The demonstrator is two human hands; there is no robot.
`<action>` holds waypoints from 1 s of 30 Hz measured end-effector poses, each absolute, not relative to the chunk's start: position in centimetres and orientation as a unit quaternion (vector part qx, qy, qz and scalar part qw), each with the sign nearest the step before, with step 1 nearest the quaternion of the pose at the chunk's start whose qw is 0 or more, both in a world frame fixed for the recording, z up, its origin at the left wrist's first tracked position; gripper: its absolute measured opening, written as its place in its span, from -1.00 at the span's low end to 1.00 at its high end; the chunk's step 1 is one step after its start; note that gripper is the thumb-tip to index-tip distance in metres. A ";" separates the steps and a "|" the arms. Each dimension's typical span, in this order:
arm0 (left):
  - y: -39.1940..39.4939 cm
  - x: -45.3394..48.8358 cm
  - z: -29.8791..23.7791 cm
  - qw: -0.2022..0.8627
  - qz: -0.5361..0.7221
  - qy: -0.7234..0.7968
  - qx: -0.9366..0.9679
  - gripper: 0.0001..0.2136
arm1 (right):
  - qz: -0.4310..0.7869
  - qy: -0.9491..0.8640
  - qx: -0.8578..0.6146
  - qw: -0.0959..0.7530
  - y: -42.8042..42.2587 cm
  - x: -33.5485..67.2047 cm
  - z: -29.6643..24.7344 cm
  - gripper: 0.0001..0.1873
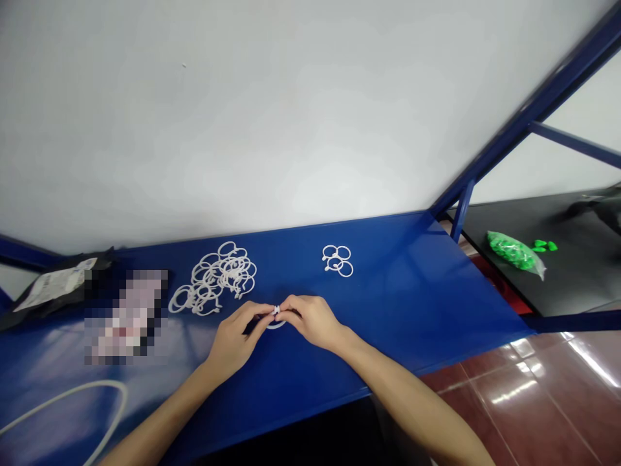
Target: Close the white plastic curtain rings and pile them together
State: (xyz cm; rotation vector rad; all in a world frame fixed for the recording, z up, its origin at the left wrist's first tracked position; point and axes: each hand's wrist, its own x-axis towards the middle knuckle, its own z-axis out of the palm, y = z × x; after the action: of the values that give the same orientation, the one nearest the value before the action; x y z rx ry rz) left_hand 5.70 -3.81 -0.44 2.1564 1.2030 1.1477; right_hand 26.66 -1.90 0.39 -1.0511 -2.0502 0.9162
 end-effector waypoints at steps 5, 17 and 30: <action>-3.8 5.7 0.0 0.279 0.401 0.460 0.741 -0.93 | 0.316 -0.815 -0.358 0.329 -1.9 26.7 0.3 -0.79; -4.2 6.2 -0.9 0.180 0.461 0.363 0.789 -0.85 | 0.223 -0.875 -0.304 0.303 -2.3 26.6 0.2 -0.66; 1.4 -1.0 -1.1 -0.118 0.318 0.590 0.732 -0.69 | -0.028 -0.733 -0.615 0.290 1.0 31.7 0.4 -0.78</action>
State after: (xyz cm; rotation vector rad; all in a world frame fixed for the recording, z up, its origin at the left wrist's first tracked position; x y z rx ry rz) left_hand -0.96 1.37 -1.06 2.4919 2.0085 1.0815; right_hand 31.74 1.02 0.37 -1.6406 -1.9558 -0.0736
